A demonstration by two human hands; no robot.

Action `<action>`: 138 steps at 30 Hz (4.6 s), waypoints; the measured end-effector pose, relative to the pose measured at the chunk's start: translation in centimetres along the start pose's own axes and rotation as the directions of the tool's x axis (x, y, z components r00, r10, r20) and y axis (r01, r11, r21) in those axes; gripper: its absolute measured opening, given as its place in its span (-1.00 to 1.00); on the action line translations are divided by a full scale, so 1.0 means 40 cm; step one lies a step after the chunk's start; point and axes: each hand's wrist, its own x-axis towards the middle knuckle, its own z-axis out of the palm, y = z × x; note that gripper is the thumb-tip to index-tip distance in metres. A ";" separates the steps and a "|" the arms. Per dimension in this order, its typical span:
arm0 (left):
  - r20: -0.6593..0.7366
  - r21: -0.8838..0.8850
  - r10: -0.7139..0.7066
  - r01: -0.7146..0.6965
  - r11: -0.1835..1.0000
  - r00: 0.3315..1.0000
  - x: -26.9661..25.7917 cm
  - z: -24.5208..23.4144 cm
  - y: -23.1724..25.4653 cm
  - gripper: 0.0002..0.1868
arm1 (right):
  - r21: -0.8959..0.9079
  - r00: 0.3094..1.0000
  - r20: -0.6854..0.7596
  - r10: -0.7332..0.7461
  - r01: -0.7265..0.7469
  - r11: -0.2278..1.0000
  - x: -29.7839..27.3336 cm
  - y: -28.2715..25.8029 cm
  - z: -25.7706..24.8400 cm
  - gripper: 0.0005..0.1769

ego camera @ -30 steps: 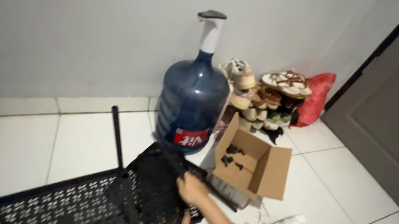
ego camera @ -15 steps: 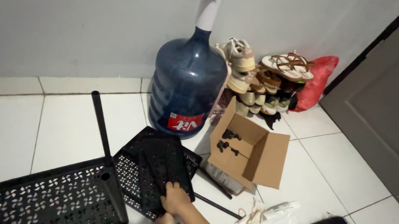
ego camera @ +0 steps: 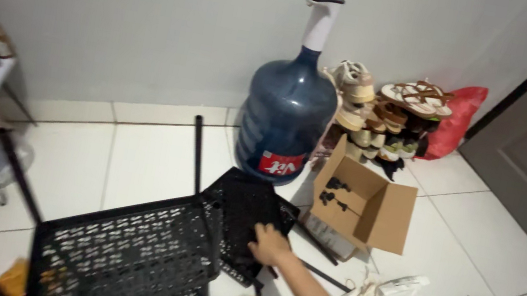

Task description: The person assembles a black perforated metal shelf by inserting vertical poles into the corner holes of the shelf panels. They repeatedly insert and remove poles to adjust fit, handling multiple panels and poles on the floor.

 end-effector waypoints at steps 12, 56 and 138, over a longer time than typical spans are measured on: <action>-0.111 0.858 0.568 -0.210 0.469 0.815 -0.329 -0.387 0.298 -0.09 | 0.556 0.760 0.181 -0.625 0.445 0.702 -0.304 -0.323 -0.505 -0.18; -0.387 0.795 0.041 0.311 0.520 0.921 -0.176 -0.393 0.145 -0.25 | 0.334 0.766 -0.626 -0.145 0.431 0.838 -0.034 -0.483 -0.270 -0.67; -0.541 0.269 0.063 0.101 0.958 0.838 -0.223 -0.892 -0.283 -0.44 | 0.457 0.835 -0.279 -0.474 0.549 0.700 -0.114 -1.066 -0.165 -0.45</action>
